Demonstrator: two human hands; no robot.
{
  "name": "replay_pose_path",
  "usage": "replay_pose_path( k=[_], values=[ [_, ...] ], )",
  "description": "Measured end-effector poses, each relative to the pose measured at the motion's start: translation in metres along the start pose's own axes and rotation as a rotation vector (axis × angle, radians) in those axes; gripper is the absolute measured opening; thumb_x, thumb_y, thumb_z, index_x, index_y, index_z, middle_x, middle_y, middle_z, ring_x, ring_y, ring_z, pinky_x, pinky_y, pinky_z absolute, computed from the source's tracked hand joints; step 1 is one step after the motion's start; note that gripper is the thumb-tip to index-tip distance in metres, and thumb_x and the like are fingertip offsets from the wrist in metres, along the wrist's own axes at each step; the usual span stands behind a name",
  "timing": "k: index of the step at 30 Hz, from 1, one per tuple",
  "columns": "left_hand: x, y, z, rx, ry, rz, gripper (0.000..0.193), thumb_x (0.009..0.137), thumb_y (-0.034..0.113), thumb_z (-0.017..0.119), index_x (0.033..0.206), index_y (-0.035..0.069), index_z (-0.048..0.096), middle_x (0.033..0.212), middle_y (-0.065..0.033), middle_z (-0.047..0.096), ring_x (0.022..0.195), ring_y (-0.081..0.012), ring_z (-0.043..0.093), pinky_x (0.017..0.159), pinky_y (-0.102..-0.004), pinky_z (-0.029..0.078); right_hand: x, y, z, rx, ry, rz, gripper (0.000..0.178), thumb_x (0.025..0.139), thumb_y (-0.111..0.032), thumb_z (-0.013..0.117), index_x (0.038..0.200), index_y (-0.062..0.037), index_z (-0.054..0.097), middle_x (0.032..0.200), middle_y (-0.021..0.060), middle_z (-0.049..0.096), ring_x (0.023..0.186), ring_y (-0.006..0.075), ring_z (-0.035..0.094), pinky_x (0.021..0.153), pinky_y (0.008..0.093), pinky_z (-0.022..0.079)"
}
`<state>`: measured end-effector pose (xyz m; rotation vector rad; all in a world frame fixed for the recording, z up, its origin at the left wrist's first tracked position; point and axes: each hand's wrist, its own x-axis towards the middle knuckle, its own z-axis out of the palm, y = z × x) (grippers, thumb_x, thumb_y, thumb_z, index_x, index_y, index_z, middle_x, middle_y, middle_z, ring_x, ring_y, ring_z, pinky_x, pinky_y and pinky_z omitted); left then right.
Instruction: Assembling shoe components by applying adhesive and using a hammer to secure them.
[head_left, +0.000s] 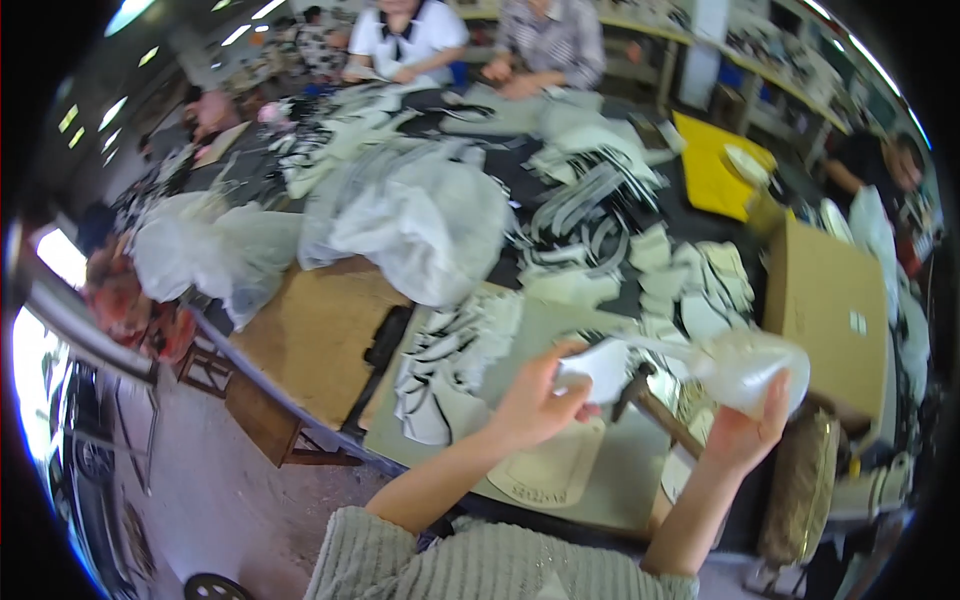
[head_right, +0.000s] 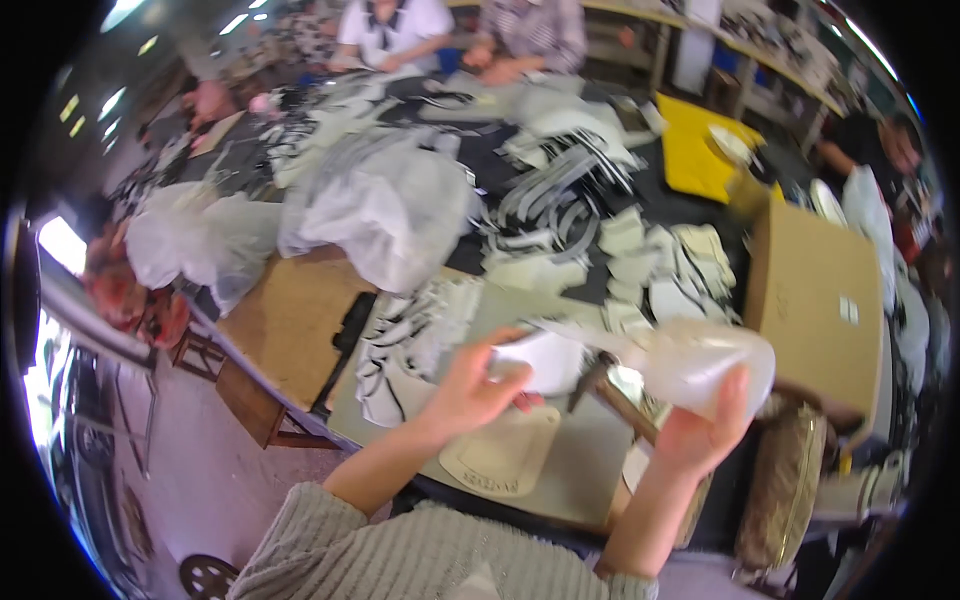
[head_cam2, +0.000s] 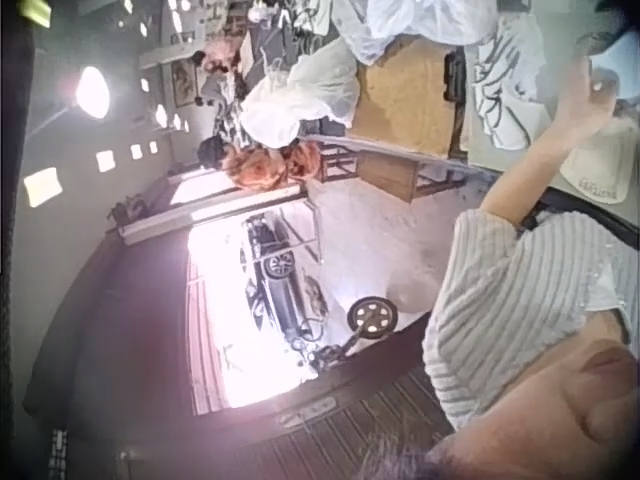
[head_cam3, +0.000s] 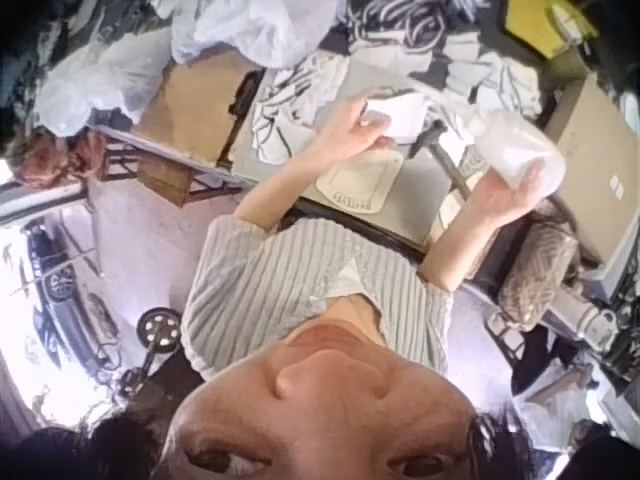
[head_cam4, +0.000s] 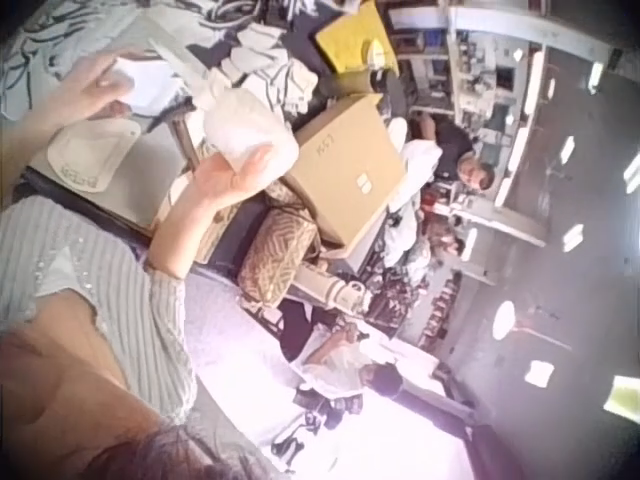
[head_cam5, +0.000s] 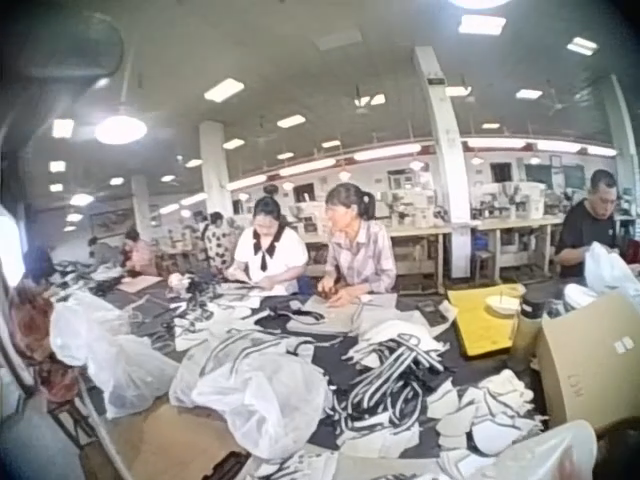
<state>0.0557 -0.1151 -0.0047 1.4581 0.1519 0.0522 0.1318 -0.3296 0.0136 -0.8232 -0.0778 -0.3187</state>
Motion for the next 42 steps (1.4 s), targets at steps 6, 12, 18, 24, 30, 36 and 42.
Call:
replay_pose_path(
  k=[6,12,18,24,30,36,42],
  values=[
    [0.012,-0.046,-0.020,0.751,0.160,0.191,0.031,0.084,0.020,0.064,0.105,0.002,0.050,0.066,-0.0131,0.063,0.058,-0.0272,0.064,0.055,-0.0370,0.048,0.004,0.025,-0.012,0.445,-0.125,0.359,0.039,0.091,-0.024,0.060,0.123,-0.0030,0.052,0.123,0.0116,0.059,0.113,0.0252,0.057,0.095,0.0404,0.049],
    [0.020,-0.052,-0.022,0.759,0.236,0.342,0.031,0.083,0.020,0.067,0.100,0.001,0.049,0.072,-0.0142,0.060,0.058,-0.0242,0.060,0.053,-0.0370,0.043,0.000,0.037,-0.010,0.518,-0.009,0.445,0.040,0.091,-0.027,0.060,0.124,-0.0050,0.052,0.125,0.0107,0.058,0.115,0.0252,0.056,0.096,0.0409,0.050],
    [0.017,-0.019,-0.020,0.259,0.167,0.178,0.025,0.084,0.018,0.065,0.093,0.000,0.051,0.073,-0.0112,0.057,0.056,-0.0186,0.051,0.052,-0.0309,0.040,-0.002,0.038,-0.018,0.479,-0.014,0.397,0.044,0.092,-0.025,0.059,0.129,-0.0046,0.047,0.130,0.0128,0.053,0.120,0.0281,0.052,0.098,0.0425,0.048],
    [0.026,-0.011,-0.031,0.753,0.308,0.557,0.020,0.084,0.016,0.064,0.099,0.005,0.058,0.075,-0.0105,0.060,0.060,-0.0226,0.056,0.055,-0.0318,0.044,-0.009,0.033,-0.004,0.461,-0.023,0.410,0.043,0.093,-0.022,0.057,0.129,-0.0010,0.046,0.131,0.0144,0.052,0.121,0.0290,0.051,0.100,0.0432,0.047],
    [0.021,0.113,-0.063,0.196,0.619,0.699,0.006,0.079,0.000,0.068,0.083,0.004,0.070,0.067,0.0058,0.057,0.057,-0.0006,0.045,0.051,-0.0176,0.034,0.005,0.028,-0.011,0.527,0.064,0.393,0.042,0.093,-0.021,0.056,0.130,-0.0026,0.046,0.132,0.0144,0.051,0.121,0.0300,0.051,0.099,0.0438,0.047],
    [0.024,0.148,-0.016,0.501,0.158,0.661,0.005,0.078,0.003,0.070,0.082,0.006,0.071,0.068,0.0030,0.064,0.055,0.0008,0.047,0.050,-0.0153,0.035,-0.012,0.041,0.049,0.705,-0.085,0.609,0.043,0.092,-0.024,0.057,0.130,-0.0054,0.047,0.131,0.0132,0.052,0.119,0.0300,0.052,0.096,0.0460,0.049],
    [0.018,0.188,-0.067,0.291,0.645,0.900,0.006,0.079,0.003,0.068,0.083,0.006,0.071,0.075,-0.0022,0.068,0.058,-0.0020,0.053,0.052,-0.0182,0.041,0.002,0.034,0.022,0.633,0.025,0.517,0.042,0.093,-0.023,0.057,0.129,-0.0034,0.048,0.129,0.0136,0.054,0.119,0.0302,0.053,0.097,0.0445,0.049]
  ],
)
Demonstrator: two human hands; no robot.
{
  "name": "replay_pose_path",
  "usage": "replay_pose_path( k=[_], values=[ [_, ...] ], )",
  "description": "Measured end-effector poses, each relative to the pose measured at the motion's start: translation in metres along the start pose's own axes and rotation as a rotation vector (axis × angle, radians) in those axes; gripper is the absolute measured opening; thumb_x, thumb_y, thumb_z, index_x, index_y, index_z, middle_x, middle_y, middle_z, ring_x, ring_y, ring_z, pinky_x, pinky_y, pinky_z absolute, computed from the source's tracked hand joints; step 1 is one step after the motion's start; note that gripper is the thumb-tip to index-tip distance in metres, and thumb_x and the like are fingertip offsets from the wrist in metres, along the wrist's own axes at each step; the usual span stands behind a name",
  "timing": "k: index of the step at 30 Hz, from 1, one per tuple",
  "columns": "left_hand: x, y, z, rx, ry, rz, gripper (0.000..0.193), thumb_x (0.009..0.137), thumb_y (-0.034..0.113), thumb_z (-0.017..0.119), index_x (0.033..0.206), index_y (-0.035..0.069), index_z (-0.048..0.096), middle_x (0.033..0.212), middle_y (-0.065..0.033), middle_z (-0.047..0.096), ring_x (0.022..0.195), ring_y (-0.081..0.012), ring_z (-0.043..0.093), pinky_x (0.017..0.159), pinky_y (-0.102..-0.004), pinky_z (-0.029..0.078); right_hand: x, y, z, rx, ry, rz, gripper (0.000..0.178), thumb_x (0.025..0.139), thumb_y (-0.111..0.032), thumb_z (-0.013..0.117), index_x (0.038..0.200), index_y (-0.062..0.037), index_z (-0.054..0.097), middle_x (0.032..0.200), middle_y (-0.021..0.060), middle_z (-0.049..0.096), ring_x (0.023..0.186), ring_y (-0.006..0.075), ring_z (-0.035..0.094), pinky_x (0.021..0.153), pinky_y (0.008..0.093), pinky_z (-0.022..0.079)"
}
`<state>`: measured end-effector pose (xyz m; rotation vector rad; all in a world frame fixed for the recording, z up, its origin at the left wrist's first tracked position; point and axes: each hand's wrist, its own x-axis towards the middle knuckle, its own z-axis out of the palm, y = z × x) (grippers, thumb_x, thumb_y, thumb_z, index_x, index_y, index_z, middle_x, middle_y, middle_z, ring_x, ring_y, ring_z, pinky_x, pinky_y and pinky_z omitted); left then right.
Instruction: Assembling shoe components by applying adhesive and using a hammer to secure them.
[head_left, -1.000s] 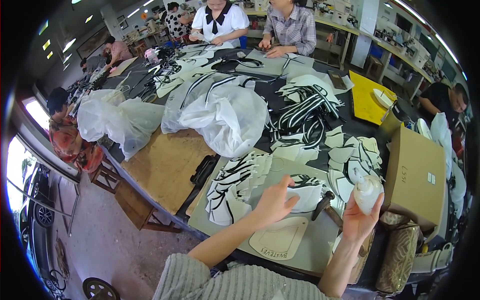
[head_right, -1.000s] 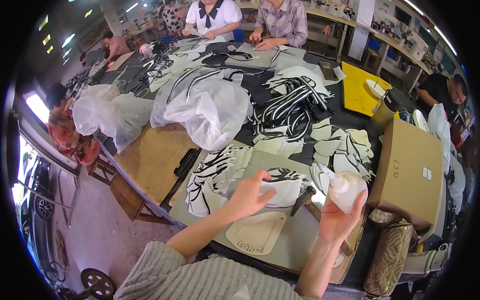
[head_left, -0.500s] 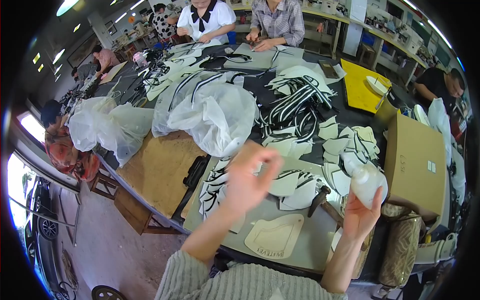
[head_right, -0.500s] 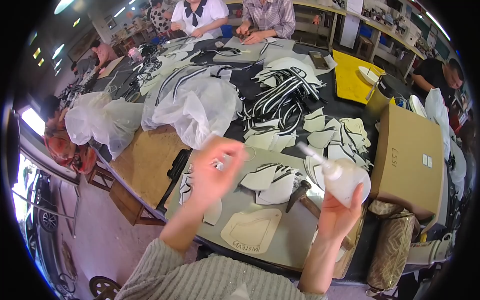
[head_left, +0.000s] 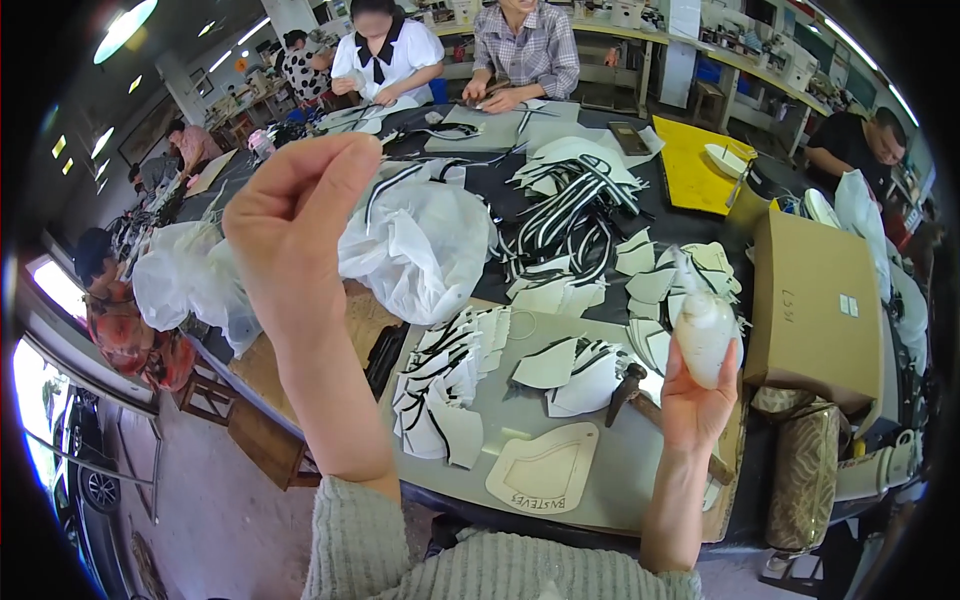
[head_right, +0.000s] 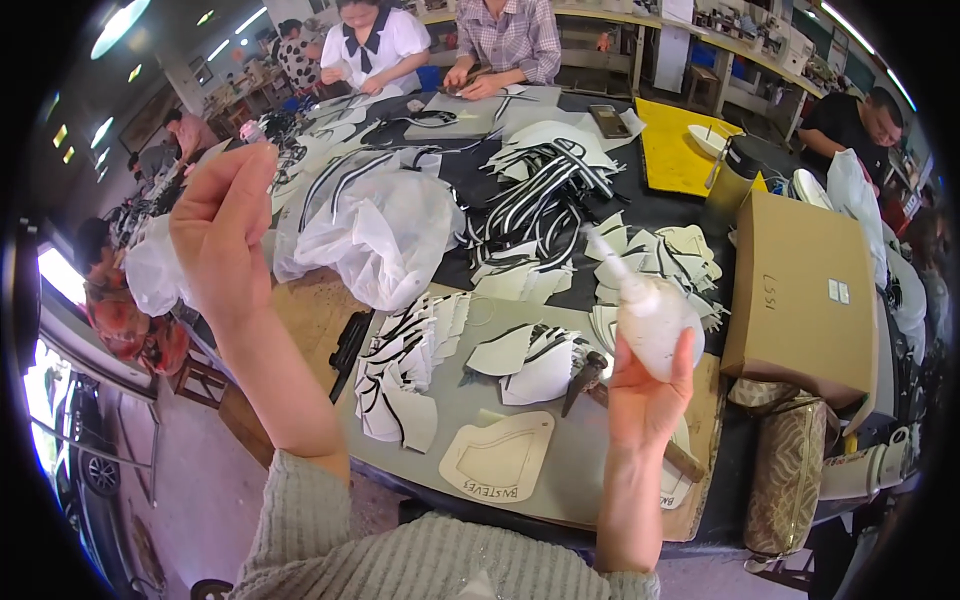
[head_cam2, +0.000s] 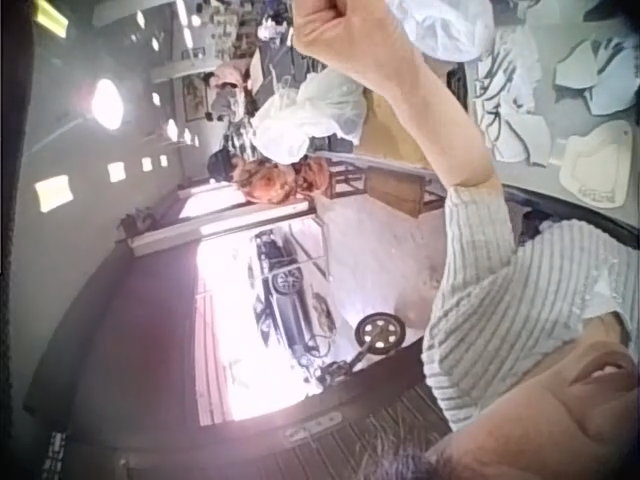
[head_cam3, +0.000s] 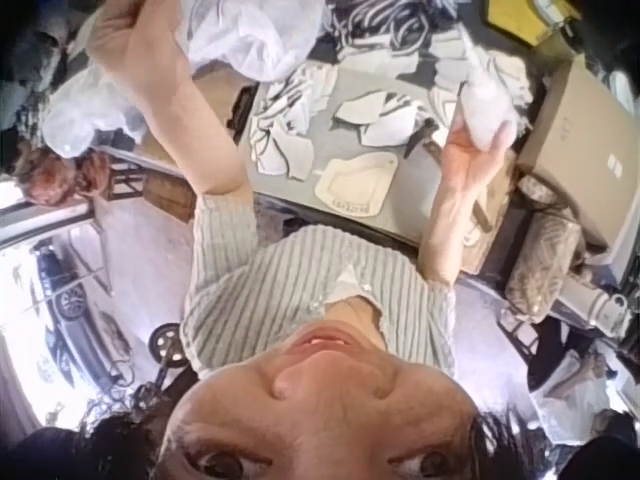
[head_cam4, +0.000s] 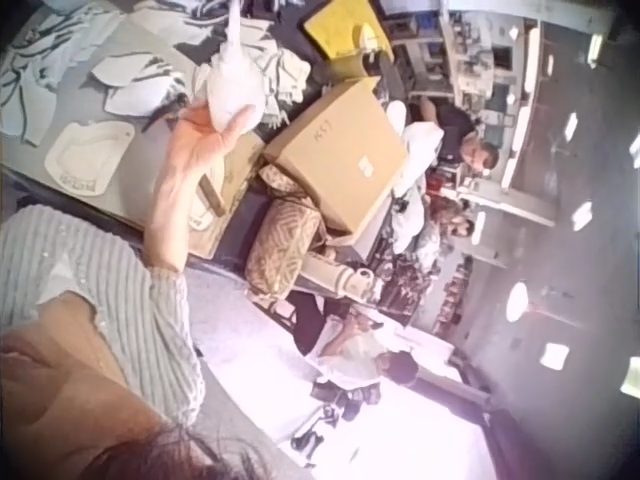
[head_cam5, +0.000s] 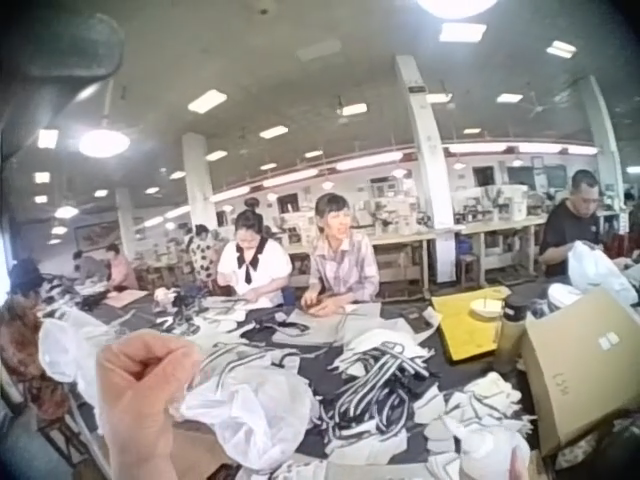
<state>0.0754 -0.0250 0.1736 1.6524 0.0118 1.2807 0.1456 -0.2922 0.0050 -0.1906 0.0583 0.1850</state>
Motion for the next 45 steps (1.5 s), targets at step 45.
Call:
replay_pose_path(
  k=[45],
  values=[
    [-0.159,-0.142,0.014,0.605,-0.988,-0.153,0.047,0.073,0.033,0.075,0.101,-0.001,0.061,0.098,-0.0189,0.064,0.091,-0.0331,0.060,0.079,-0.0395,0.047,-0.022,-0.011,-0.034,-0.048,0.164,-0.021,0.043,0.091,-0.022,0.060,0.126,-0.0028,0.047,0.127,0.0128,0.055,0.118,0.0293,0.053,0.097,0.0441,0.049]
  ],
)
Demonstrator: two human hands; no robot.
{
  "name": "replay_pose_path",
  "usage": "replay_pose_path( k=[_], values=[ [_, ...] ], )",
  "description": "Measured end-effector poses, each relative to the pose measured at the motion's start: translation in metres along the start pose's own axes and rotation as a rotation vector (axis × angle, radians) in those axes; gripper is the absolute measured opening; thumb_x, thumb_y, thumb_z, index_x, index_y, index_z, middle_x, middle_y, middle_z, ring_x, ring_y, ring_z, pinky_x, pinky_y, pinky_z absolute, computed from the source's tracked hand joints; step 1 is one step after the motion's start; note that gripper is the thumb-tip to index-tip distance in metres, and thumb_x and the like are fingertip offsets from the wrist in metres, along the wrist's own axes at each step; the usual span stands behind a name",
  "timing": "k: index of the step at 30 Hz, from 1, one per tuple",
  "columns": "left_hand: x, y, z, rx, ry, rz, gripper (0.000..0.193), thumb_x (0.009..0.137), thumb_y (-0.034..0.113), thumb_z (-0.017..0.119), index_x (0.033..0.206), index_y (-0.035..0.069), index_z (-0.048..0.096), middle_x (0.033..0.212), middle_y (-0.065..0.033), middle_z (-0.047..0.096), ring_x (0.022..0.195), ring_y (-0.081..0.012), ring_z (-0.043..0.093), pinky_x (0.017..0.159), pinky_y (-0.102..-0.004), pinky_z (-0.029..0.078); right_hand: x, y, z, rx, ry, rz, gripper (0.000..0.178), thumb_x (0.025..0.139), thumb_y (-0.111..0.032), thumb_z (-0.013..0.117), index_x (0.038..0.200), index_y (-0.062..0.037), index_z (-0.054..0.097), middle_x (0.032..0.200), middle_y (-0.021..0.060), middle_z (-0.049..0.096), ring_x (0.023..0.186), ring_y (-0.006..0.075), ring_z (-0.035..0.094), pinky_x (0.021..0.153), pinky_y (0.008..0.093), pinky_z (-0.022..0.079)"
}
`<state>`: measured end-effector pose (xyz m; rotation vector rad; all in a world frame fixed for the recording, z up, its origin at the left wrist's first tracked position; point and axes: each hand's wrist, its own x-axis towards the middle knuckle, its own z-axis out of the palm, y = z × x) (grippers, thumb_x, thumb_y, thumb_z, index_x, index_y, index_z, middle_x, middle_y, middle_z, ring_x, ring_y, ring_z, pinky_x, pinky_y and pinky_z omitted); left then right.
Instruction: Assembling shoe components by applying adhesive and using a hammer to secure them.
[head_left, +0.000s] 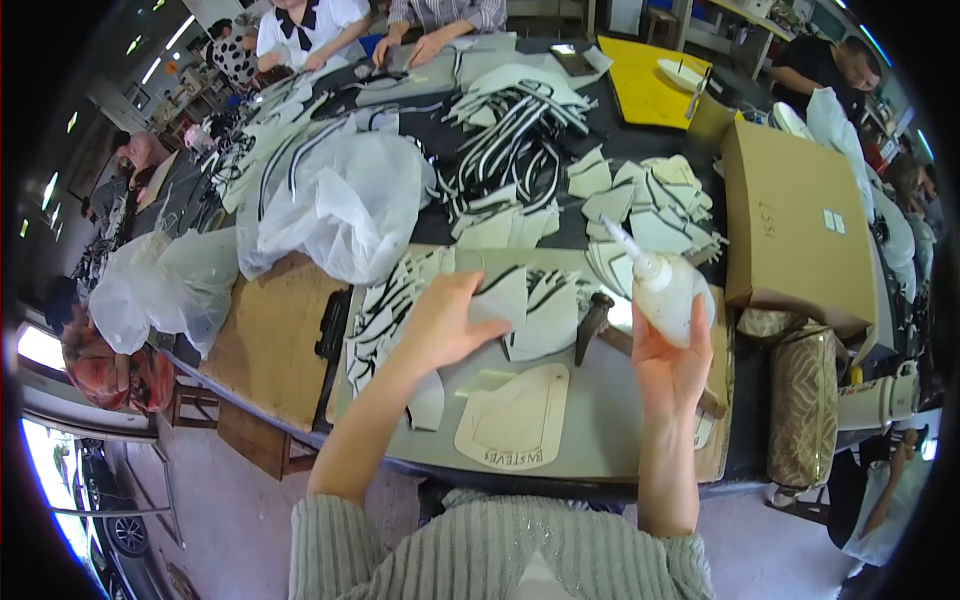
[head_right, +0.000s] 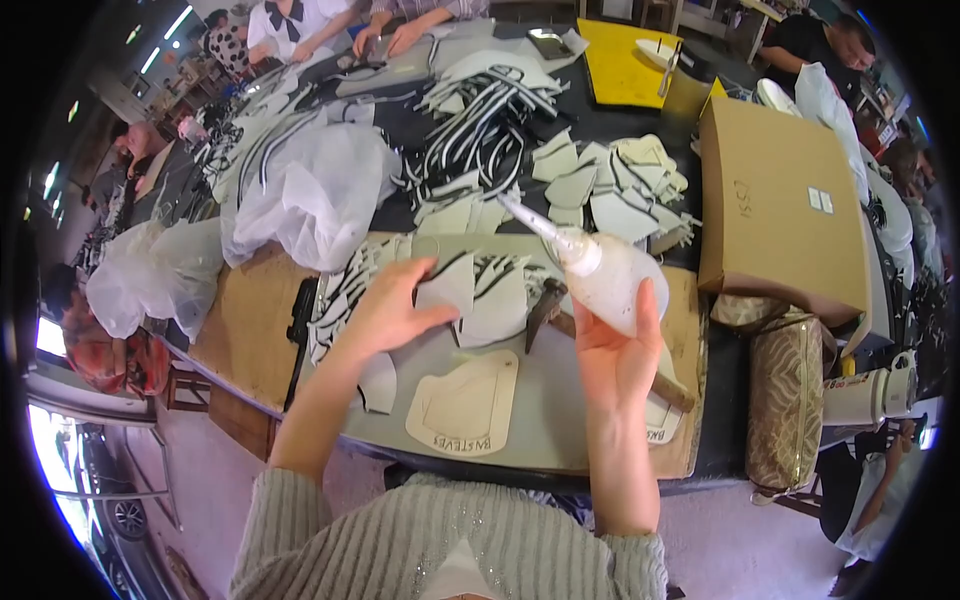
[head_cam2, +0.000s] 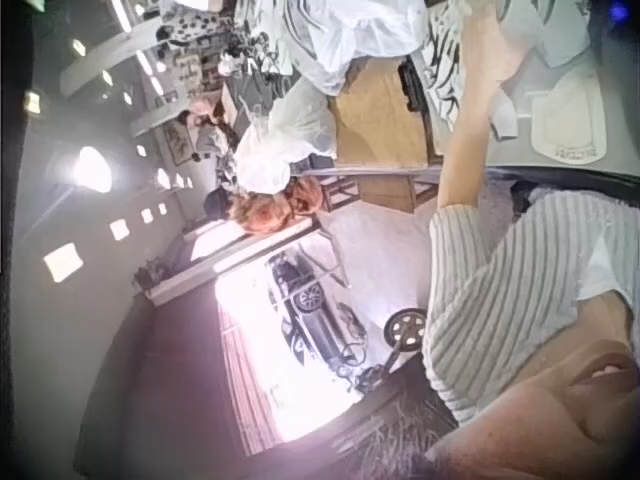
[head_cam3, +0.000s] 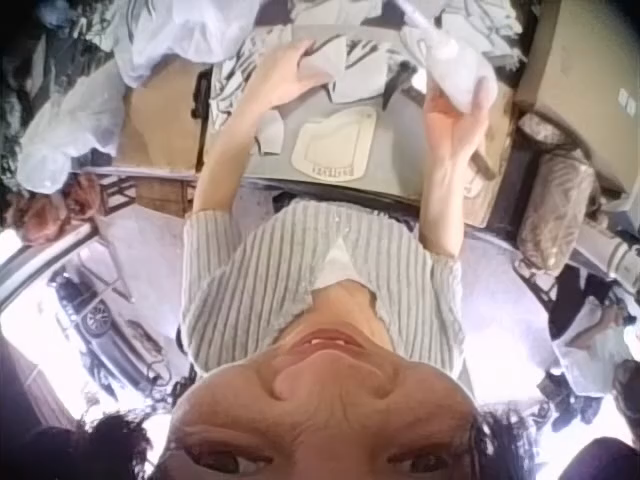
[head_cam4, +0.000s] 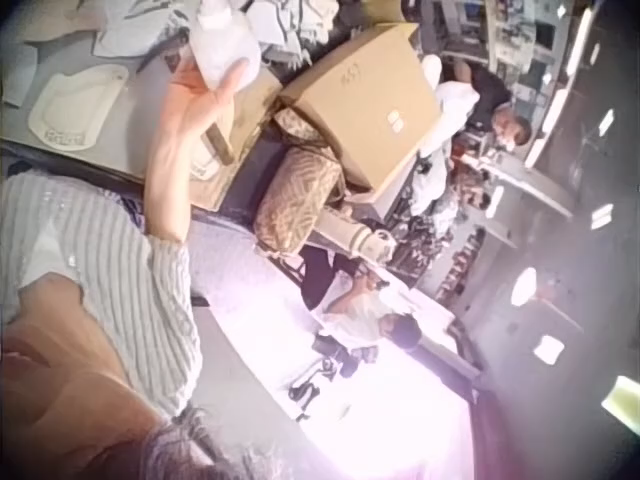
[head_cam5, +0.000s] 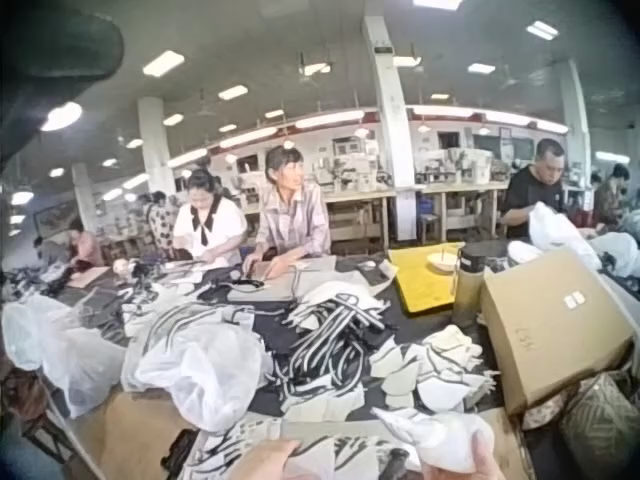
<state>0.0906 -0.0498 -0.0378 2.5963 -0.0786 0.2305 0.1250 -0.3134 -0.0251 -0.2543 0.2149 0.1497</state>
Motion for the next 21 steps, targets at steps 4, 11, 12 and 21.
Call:
replay_pose_path(
  k=[4,11,12,21],
  values=[
    [0.001,0.003,-0.003,-0.045,-0.160,-0.166,0.049,0.071,0.037,0.075,0.100,-0.001,0.061,0.099,-0.0199,0.063,0.096,-0.0340,0.058,0.082,-0.0414,0.046,-0.002,0.004,-0.003,-0.031,0.066,-0.011,0.044,0.090,-0.023,0.061,0.127,-0.0034,0.046,0.126,0.0121,0.056,0.117,0.0273,0.054,0.095,0.0434,0.049],
    [-0.003,0.028,-0.034,-0.637,0.071,-0.230,0.016,0.087,0.013,0.061,0.089,-0.002,0.055,0.075,-0.0078,0.063,0.059,-0.0144,0.061,0.047,-0.0265,0.046,-0.006,0.003,-0.001,-0.052,0.053,-0.006,0.043,0.091,-0.020,0.060,0.128,-0.0023,0.046,0.127,0.0135,0.055,0.119,0.0285,0.053,0.099,0.0435,0.047],
    [-0.004,0.039,-0.043,-0.693,0.080,-0.241,0.015,0.088,0.011,0.060,0.090,-0.002,0.056,0.076,-0.0071,0.064,0.060,-0.0104,0.061,0.046,-0.0244,0.047,-0.005,0.004,0.001,-0.077,0.028,-0.015,0.044,0.091,-0.020,0.060,0.127,-0.0016,0.045,0.126,0.0139,0.055,0.118,0.0283,0.053,0.099,0.0430,0.047],
    [-0.009,0.068,-0.056,-0.824,0.251,-0.148,0.012,0.082,0.007,0.065,0.088,-0.004,0.065,0.072,-0.0035,0.063,0.056,-0.0056,0.057,0.045,-0.0201,0.045,-0.018,0.001,0.029,-0.496,-0.076,-0.492,0.050,0.084,-0.023,0.067,0.124,0.0005,0.048,0.117,0.0120,0.058,0.110,0.0223,0.056,0.094,0.0395,0.047]
  ],
)
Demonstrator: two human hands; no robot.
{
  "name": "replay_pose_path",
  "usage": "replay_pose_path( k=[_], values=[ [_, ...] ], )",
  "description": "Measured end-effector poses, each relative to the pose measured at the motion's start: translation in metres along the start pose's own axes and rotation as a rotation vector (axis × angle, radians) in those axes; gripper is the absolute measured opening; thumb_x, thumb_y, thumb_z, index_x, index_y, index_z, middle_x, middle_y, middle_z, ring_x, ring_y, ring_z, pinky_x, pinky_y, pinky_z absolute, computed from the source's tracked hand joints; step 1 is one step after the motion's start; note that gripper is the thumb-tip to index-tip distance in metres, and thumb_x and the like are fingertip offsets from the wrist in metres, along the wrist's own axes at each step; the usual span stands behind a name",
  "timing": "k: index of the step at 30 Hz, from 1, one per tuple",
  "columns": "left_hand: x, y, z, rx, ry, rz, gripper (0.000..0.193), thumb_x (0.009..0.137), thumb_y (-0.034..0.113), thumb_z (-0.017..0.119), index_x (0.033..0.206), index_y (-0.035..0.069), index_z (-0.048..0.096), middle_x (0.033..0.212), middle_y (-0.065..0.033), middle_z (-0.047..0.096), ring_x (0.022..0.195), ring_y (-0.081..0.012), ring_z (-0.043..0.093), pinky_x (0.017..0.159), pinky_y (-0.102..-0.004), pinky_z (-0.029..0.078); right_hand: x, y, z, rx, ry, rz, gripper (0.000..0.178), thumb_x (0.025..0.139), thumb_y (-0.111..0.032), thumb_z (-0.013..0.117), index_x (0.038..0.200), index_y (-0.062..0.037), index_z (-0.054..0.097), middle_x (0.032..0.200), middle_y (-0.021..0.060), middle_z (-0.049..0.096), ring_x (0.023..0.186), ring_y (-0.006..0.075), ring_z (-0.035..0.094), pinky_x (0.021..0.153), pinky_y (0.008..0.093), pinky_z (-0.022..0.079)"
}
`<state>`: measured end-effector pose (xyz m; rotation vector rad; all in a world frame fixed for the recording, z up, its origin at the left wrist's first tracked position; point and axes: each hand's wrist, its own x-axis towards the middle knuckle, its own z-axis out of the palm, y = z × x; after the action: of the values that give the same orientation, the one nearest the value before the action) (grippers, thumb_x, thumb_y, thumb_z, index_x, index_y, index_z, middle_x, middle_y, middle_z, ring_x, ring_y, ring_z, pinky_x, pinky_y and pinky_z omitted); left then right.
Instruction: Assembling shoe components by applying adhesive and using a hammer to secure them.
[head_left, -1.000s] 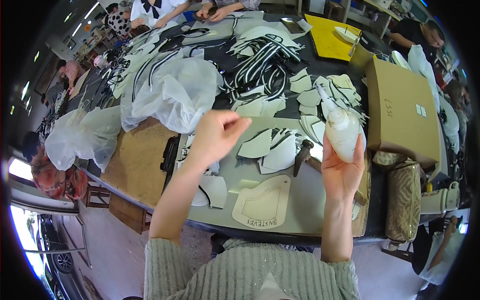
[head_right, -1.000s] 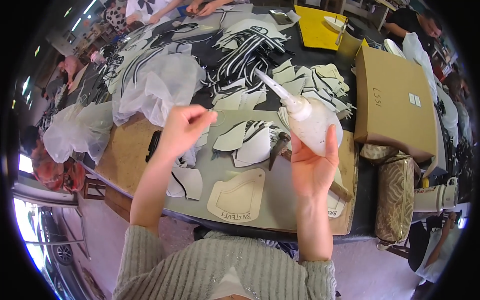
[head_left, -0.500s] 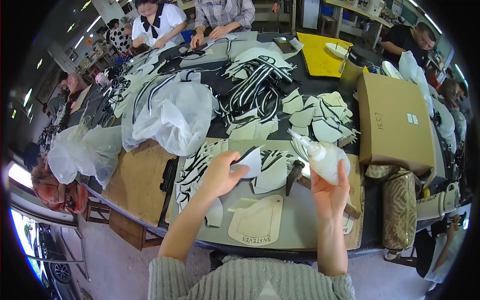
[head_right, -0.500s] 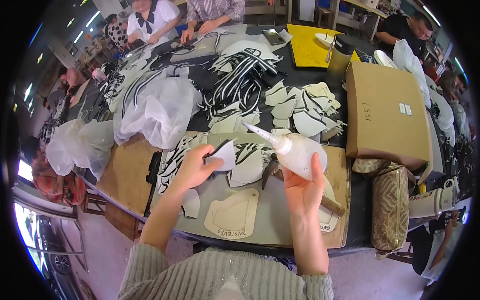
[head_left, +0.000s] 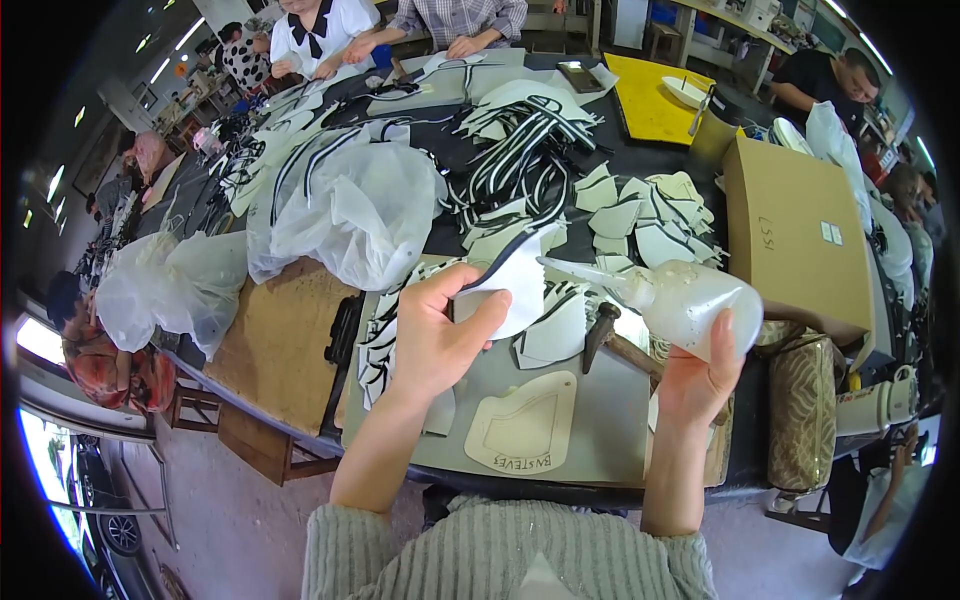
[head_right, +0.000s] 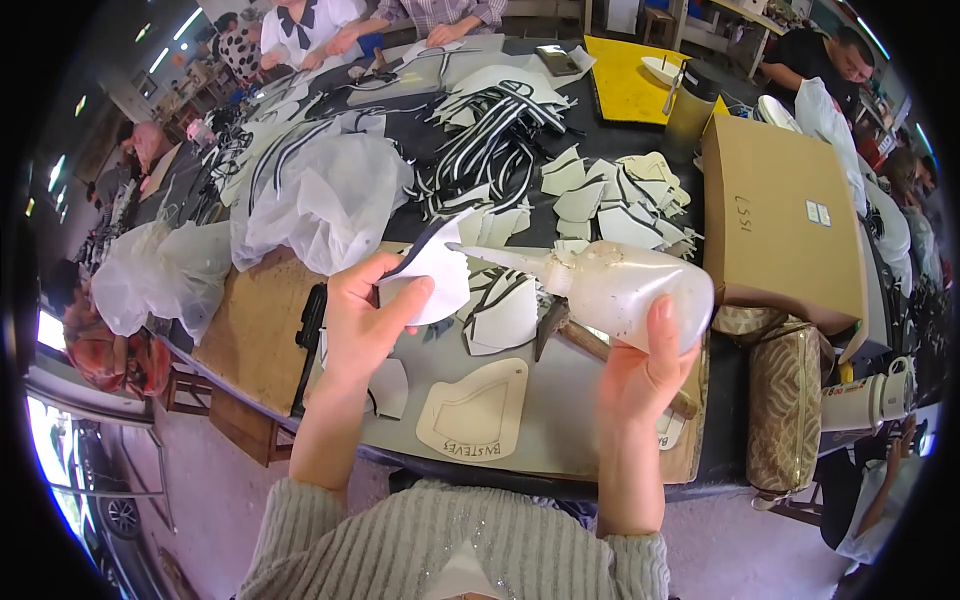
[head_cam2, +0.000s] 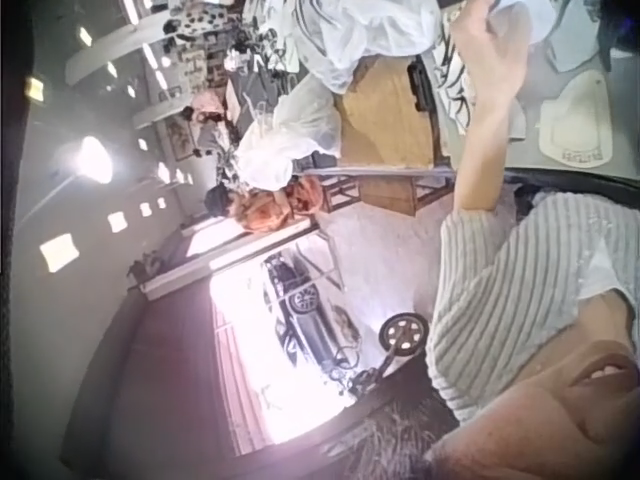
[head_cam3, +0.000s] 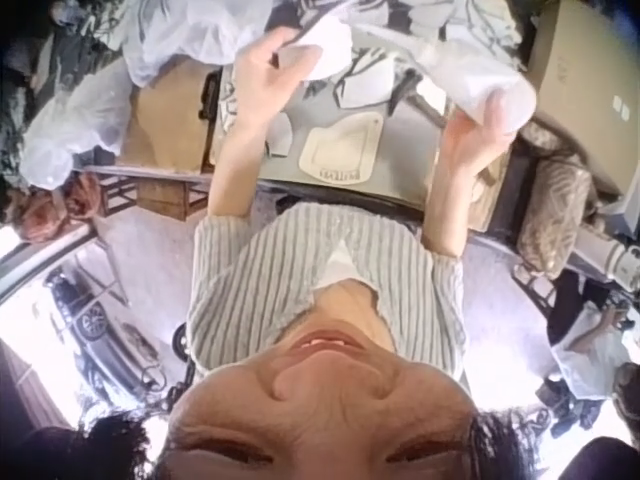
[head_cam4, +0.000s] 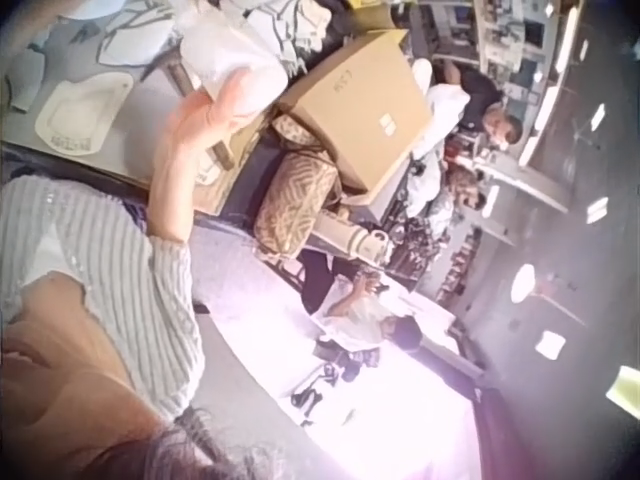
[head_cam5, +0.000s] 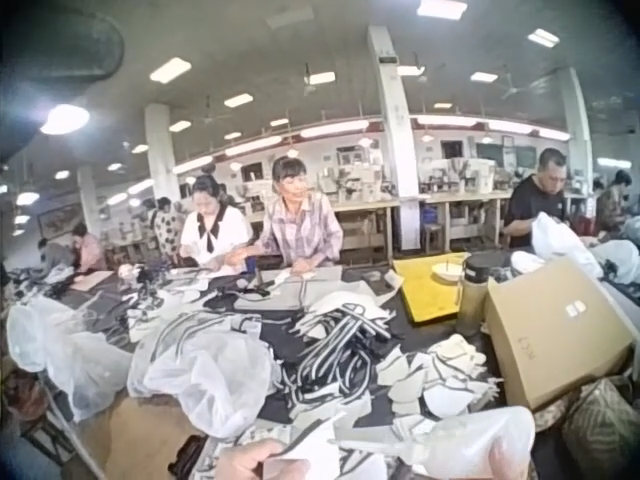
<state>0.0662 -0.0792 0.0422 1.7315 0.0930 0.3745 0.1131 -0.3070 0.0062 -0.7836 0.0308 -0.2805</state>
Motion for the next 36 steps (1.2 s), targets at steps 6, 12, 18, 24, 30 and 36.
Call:
replay_pose_path(
  k=[6,12,18,24,30,36],
  values=[
    [-0.003,0.003,0.007,0.009,0.022,0.030,0.013,0.081,0.008,0.066,0.088,-0.003,0.066,0.068,-0.0025,0.064,0.051,-0.0042,0.054,0.045,-0.0187,0.041,-0.003,-0.009,0.002,-0.090,-0.016,-0.217,0.052,0.079,-0.018,0.071,0.121,0.0030,0.048,0.110,0.0125,0.058,0.102,0.0224,0.057,0.090,0.0371,0.046],
    [-0.005,0.007,0.011,-0.039,-0.023,0.025,0.014,0.080,0.006,0.066,0.090,-0.003,0.067,0.066,-0.0023,0.064,0.052,-0.0036,0.054,0.044,-0.0189,0.040,-0.011,-0.006,0.007,-0.254,-0.169,-0.438,0.067,0.073,-0.020,0.076,0.125,0.0002,0.038,0.109,0.0103,0.052,0.102,0.0223,0.053,0.091,0.0355,0.044],
    [-0.006,0.009,0.011,-0.092,-0.002,-0.006,0.015,0.079,0.005,0.066,0.091,-0.004,0.067,0.067,-0.0025,0.064,0.054,-0.0033,0.055,0.044,-0.0188,0.041,-0.008,-0.012,0.007,-0.162,-0.063,-0.354,0.072,0.070,-0.018,0.078,0.127,-0.0021,0.036,0.109,0.0095,0.050,0.102,0.0206,0.051,0.090,0.0337,0.042],
    [-0.007,0.006,0.010,-0.088,-0.013,-0.004,0.014,0.079,0.004,0.066,0.090,-0.004,0.067,0.068,-0.0026,0.064,0.054,-0.0032,0.054,0.045,-0.0188,0.040,-0.005,-0.008,0.012,-0.259,-0.068,-0.380,0.069,0.072,-0.021,0.077,0.125,-0.0004,0.038,0.109,0.0108,0.051,0.103,0.0216,0.051,0.091,0.0353,0.042],
    [-0.006,0.005,0.008,-0.063,-0.023,0.040,0.014,0.080,0.004,0.065,0.091,-0.004,0.067,0.068,-0.0025,0.064,0.055,-0.0031,0.053,0.048,-0.0184,0.041,-0.008,-0.003,0.002,-0.203,-0.187,-0.354,0.063,0.076,-0.017,0.074,0.125,-0.0010,0.039,0.110,0.0105,0.051,0.104,0.0222,0.052,0.091,0.0361,0.043],
    [-0.008,0.008,0.008,-0.095,-0.028,0.008,0.015,0.080,0.005,0.066,0.093,-0.004,0.067,0.071,-0.0036,0.065,0.054,-0.0034,0.054,0.046,-0.0184,0.042,0.005,-0.003,0.001,-0.184,-0.042,-0.354,0.059,0.079,-0.017,0.071,0.126,-0.0005,0.040,0.111,0.0119,0.054,0.103,0.0233,0.054,0.093,0.0386,0.044]
  ],
)
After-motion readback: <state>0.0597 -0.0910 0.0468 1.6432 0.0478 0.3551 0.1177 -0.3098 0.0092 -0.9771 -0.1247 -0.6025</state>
